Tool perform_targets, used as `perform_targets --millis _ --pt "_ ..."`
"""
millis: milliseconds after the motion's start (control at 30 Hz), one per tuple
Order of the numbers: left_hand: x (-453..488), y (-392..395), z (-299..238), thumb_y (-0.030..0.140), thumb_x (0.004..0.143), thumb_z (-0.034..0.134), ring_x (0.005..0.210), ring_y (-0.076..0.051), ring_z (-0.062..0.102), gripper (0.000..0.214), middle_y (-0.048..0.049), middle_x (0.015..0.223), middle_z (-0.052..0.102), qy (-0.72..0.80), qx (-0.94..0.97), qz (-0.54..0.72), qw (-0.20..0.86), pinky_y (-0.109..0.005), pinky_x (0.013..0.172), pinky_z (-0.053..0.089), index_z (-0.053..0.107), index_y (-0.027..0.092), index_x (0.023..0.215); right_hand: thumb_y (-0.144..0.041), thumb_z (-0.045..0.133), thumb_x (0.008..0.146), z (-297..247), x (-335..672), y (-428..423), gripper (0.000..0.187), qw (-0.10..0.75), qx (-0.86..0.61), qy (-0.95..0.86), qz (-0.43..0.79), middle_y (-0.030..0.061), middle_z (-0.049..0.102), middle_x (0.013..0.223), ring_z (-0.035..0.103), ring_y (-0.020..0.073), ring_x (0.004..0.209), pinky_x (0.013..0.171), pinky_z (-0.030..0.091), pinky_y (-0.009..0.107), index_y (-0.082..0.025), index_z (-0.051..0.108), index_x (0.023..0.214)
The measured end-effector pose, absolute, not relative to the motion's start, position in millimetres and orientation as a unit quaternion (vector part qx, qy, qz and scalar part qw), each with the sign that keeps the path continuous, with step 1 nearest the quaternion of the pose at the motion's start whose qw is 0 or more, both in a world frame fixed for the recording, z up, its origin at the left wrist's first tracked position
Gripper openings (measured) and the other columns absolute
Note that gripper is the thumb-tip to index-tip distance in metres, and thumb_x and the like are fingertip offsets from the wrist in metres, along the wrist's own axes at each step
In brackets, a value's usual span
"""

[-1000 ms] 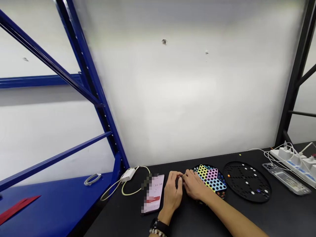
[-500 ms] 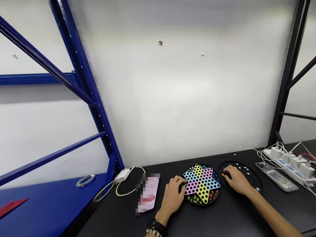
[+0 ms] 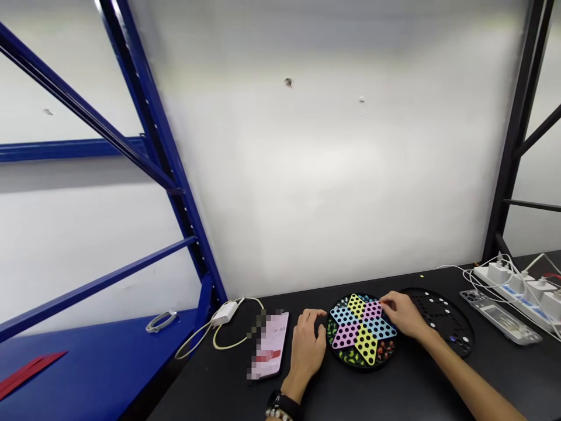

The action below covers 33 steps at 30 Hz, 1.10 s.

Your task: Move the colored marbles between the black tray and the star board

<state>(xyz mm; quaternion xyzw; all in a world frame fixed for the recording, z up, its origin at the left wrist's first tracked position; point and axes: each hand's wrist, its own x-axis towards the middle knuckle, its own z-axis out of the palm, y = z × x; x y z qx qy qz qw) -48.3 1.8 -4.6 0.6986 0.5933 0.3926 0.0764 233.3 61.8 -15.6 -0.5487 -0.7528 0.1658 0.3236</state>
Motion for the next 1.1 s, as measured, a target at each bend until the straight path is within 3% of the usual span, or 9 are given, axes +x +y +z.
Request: perform_targets --millis 100,267,367,500,633,800,1000,1100 --pt "-49 3 -6 0.013 0.083 0.04 0.104 -0.025 0.058 0.029 -0.0056 0.106 0.063 0.593 0.697 0.396 0.081 -0.043 0.093 0.045 0.061 0.023 0.1 -0.027 0.05 0.09 -10 176 57 0.024 0.316 -0.486 -0.792 0.193 0.0043 0.071 0.09 0.063 0.0173 0.079 0.075 0.045 0.027 -0.021 0.073 0.091" --pt "-51 1 -9 0.014 0.083 0.041 0.102 -0.025 0.058 0.028 -0.0055 0.105 0.063 0.588 0.698 0.402 0.076 -0.042 0.091 0.046 0.061 0.023 0.1 -0.023 0.058 0.086 1 108 49 0.018 0.215 -0.458 -0.855 0.114 0.008 0.068 0.096 0.06 0.023 0.096 0.084 0.043 0.032 -0.02 0.075 0.084" --pt "-50 -1 -8 0.019 0.087 0.04 0.102 -0.025 0.058 0.026 -0.005 0.106 0.064 0.582 0.706 0.395 0.078 -0.041 0.088 0.046 0.061 0.024 0.101 -0.023 0.053 0.09 7 105 48 0.023 0.16 -0.453 -0.876 0.05 0.0109 0.066 0.103 0.057 0.0255 0.102 0.087 0.041 0.036 -0.019 0.075 0.083" --pt "-48 -1 -7 0.021 0.09 0.038 0.102 -0.025 0.058 0.026 -0.0051 0.107 0.064 0.579 0.711 0.391 0.079 -0.041 0.088 0.045 0.062 0.024 0.102 -0.029 0.051 0.093 4 120 44 0.025 0.158 -0.422 -0.89 0.075 0.0074 0.064 0.105 0.055 0.0243 0.101 0.087 0.041 0.037 -0.023 0.074 0.085" --pt "-48 -1 -7 0.019 0.088 0.041 0.103 -0.025 0.058 0.027 -0.0041 0.107 0.064 0.581 0.718 0.376 0.075 -0.039 0.088 0.046 0.063 0.025 0.102 -0.026 0.046 0.094 4 130 34 0.027 0.18 -0.406 -0.891 0.098 0.0078 0.061 0.116 0.052 0.0255 0.109 0.093 0.04 0.041 -0.025 0.072 0.1" --pt "-46 -6 -7 0.019 0.09 0.043 0.105 -0.023 0.057 0.027 -0.0018 0.109 0.064 0.571 0.759 0.302 0.081 -0.038 0.088 0.046 0.066 0.029 0.1 -0.031 0.047 0.092 15 177 21 0.036 0.244 -0.457 -0.844 0.137 0.0084 0.059 0.125 0.052 0.0266 0.116 0.1 0.039 0.043 -0.028 0.063 0.124" --pt "-40 -7 -7 0.019 0.092 0.042 0.108 -0.024 0.053 0.027 -0.0025 0.112 0.061 0.578 0.769 0.27 0.045 -0.041 0.091 0.042 0.066 0.028 0.098 -0.047 0.065 0.078 -16 305 -6 0.056 0.187 -0.572 -0.792 0.102 0.0085 0.055 0.137 0.053 0.0308 0.122 0.1 0.043 0.045 -0.03 0.057 0.131" --pt "-36 -6 -7 0.021 0.093 0.042 0.109 -0.024 0.052 0.025 -0.0035 0.113 0.06 0.573 0.771 0.274 0.03 -0.042 0.091 0.042 0.065 0.027 0.098 -0.043 0.055 0.088 -36 344 -19 0.028 0.21 -0.558 -0.802 0.039 0.0066 0.064 0.123 0.063 0.0257 0.107 0.089 0.051 0.038 -0.029 0.067 0.109"
